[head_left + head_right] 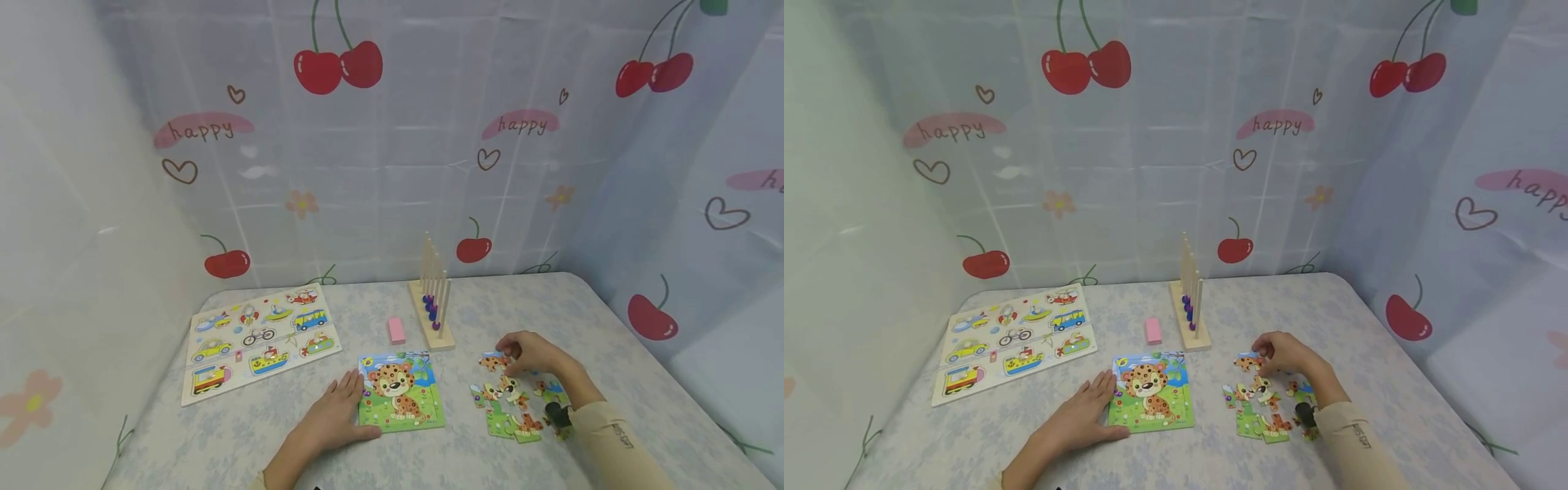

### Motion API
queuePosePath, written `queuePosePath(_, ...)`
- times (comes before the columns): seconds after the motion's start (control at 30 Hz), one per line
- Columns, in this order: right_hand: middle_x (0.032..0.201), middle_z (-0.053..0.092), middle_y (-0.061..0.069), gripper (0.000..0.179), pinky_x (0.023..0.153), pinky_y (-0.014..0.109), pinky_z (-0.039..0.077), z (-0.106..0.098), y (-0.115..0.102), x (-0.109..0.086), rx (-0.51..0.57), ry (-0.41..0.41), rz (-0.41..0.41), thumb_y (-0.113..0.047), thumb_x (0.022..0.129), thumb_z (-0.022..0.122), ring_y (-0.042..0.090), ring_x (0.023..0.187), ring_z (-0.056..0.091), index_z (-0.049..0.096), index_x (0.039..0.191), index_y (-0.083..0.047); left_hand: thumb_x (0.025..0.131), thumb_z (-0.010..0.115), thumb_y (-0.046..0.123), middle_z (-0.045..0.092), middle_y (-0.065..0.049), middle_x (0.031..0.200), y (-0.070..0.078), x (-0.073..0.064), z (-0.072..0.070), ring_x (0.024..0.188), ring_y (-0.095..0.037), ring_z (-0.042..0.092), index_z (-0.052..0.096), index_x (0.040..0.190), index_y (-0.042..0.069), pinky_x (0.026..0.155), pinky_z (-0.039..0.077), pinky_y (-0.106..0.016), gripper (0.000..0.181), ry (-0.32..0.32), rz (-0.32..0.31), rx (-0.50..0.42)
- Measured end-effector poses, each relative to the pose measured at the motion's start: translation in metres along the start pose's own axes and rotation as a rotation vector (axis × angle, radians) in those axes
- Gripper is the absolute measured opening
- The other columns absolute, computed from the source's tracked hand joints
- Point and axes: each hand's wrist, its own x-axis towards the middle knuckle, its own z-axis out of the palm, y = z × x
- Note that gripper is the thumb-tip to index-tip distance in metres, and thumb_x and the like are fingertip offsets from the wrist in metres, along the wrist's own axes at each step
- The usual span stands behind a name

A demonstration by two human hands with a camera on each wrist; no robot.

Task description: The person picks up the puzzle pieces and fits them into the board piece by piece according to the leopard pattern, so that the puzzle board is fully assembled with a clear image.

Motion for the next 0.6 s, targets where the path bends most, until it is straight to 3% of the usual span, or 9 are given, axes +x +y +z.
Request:
queuePosePath(0.33,0.083,0.059,0.006,0.035,0.060,0.028,0.047,-0.0004,0.0006,0.0001,0.029,-0.019,-0.025,-0.007,0.075,0.082,0.015,0.070,0.052,0.065,0.105,-0.001,0.079,0.058,0.074,0.022,-0.019,0.161,-0.0008,-0.0001,0.0012,0.150,-0.033,0.021,0.028,0.152,-0.002,0.121,0.022,-0.052,0.109,0.000,-0.003,0.010)
queuePosePath(0.6,0.080,0.060,0.004,0.036,0.059,0.027,0.047,0.0009,0.0003,-0.0032,0.010,0.014,-0.046,-0.009,0.073,0.084,0.015,0.070,0.053,0.064,0.101,-0.001,0.079,0.058,0.074,0.022,-0.019,0.161,0.0007,-0.0006,0.0001,0.150,-0.034,0.021,0.028,0.151,-0.002,0.121,0.022,-0.053,0.109,-0.008,-0.006,0.004)
